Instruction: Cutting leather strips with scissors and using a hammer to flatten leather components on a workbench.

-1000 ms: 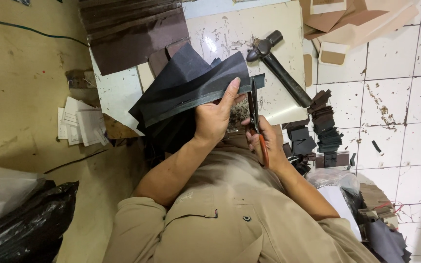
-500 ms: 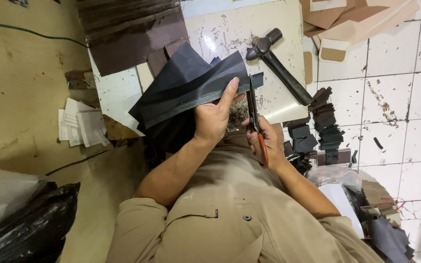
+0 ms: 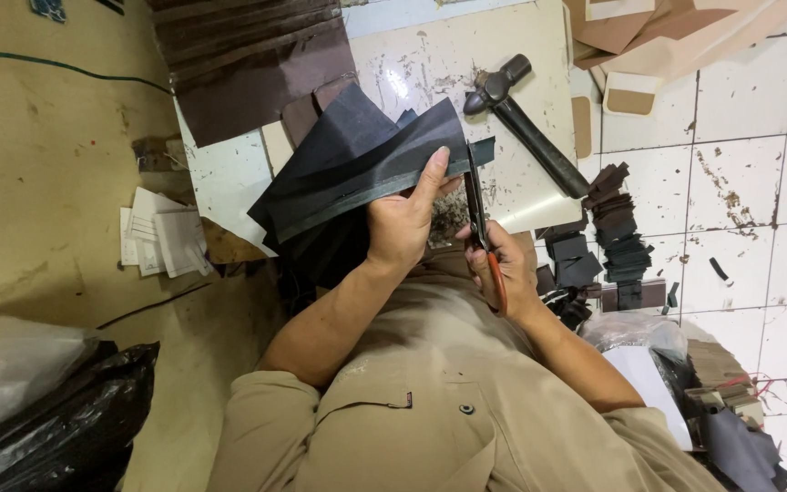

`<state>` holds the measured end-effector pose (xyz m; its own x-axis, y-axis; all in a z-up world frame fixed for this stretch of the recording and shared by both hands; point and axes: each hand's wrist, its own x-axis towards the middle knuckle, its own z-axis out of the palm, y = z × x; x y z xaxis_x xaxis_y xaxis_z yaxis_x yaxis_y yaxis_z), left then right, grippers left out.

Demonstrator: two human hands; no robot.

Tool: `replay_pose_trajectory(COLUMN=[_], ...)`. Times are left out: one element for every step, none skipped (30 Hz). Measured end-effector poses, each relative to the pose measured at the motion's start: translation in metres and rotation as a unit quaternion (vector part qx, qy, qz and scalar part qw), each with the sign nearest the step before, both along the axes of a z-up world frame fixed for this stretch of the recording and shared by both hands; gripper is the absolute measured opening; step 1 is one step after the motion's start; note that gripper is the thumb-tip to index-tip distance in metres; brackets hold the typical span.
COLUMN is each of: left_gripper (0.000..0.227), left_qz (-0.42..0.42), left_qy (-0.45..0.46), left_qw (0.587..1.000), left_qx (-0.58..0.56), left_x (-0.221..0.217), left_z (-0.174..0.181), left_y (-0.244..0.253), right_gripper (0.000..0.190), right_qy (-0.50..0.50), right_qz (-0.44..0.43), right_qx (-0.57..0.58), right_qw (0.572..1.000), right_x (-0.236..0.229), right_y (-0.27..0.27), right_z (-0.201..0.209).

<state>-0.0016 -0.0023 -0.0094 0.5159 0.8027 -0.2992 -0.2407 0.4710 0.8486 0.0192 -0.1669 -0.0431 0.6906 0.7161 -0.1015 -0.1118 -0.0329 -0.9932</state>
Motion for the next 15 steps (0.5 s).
replay_pose_trajectory(left_gripper=[0.03, 0.03, 0.03, 0.03, 0.029, 0.029, 0.029, 0.029, 0.03, 0.03, 0.03, 0.03, 0.03, 0.032, 0.033], left_qz=[0.0, 0.001, 0.002, 0.002, 0.0, -0.003, -0.003, -0.004, -0.004, -0.004, -0.006, -0.007, -0.006, -0.009, -0.011], left_qy=[0.0, 0.002, 0.003, 0.003, 0.002, 0.0, -0.001, 0.001, 0.003, 0.002, 0.003, 0.004, 0.002, 0.0, -0.002], left_qw=[1.0, 1.0, 1.0, 1.0, 1.0, 1.0, 1.0, 1.0, 1.0, 1.0, 1.0, 1.0, 1.0, 1.0, 1.0], left_qx=[0.001, -0.001, -0.002, -0.001, -0.003, -0.004, -0.003, -0.003, -0.004, -0.003, -0.003, -0.003, -0.003, -0.011, -0.02], left_x=[0.0, 0.001, 0.001, 0.002, 0.002, 0.002, 0.002, 0.002, 0.002, 0.002, 0.001, 0.001, 0.0, -0.001, -0.002], left_z=[0.004, 0.007, 0.011, 0.013, 0.016, 0.018, 0.017, 0.015, 0.014, 0.011, 0.008, 0.004, 0.001, -0.002, -0.005], left_y=[0.0, 0.001, 0.002, 0.002, 0.003, 0.004, 0.004, 0.003, 0.003, 0.002, 0.002, 0.002, 0.001, 0.001, 0.0], right_gripper=[0.046, 0.045, 0.044, 0.044, 0.043, 0.042, 0.042, 0.042, 0.041, 0.041, 0.039, 0.038, 0.038, 0.037, 0.036], right_qy=[0.0, 0.015, 0.03, 0.03, 0.024, 0.017, 0.017, 0.022, 0.028, 0.027, 0.021, 0.015, 0.013, 0.009, 0.006], right_qz=[0.0, -0.003, -0.006, -0.006, -0.007, -0.007, -0.007, -0.009, -0.01, -0.01, -0.007, -0.005, -0.004, -0.007, -0.009], right_qx=[0.001, 0.009, 0.017, 0.018, 0.011, 0.005, 0.006, 0.008, 0.011, 0.011, 0.005, -0.001, -0.001, 0.001, 0.002], right_qw=[1.0, 1.0, 0.999, 0.999, 1.0, 1.0, 1.0, 1.0, 0.999, 1.0, 1.0, 1.0, 1.0, 1.0, 1.0], right_x=[-0.001, -0.002, -0.002, -0.002, -0.001, 0.0, 0.0, 0.0, 0.0, 0.001, 0.001, 0.001, 0.002, 0.003, 0.003], right_y=[0.0, 0.0, -0.001, 0.0, 0.001, 0.001, 0.002, 0.002, 0.002, 0.002, 0.002, 0.002, 0.002, 0.002, 0.003], right_z=[0.0, 0.001, 0.001, 0.003, 0.005, 0.007, 0.009, 0.01, 0.012, 0.012, 0.012, 0.012, 0.011, 0.01, 0.009])
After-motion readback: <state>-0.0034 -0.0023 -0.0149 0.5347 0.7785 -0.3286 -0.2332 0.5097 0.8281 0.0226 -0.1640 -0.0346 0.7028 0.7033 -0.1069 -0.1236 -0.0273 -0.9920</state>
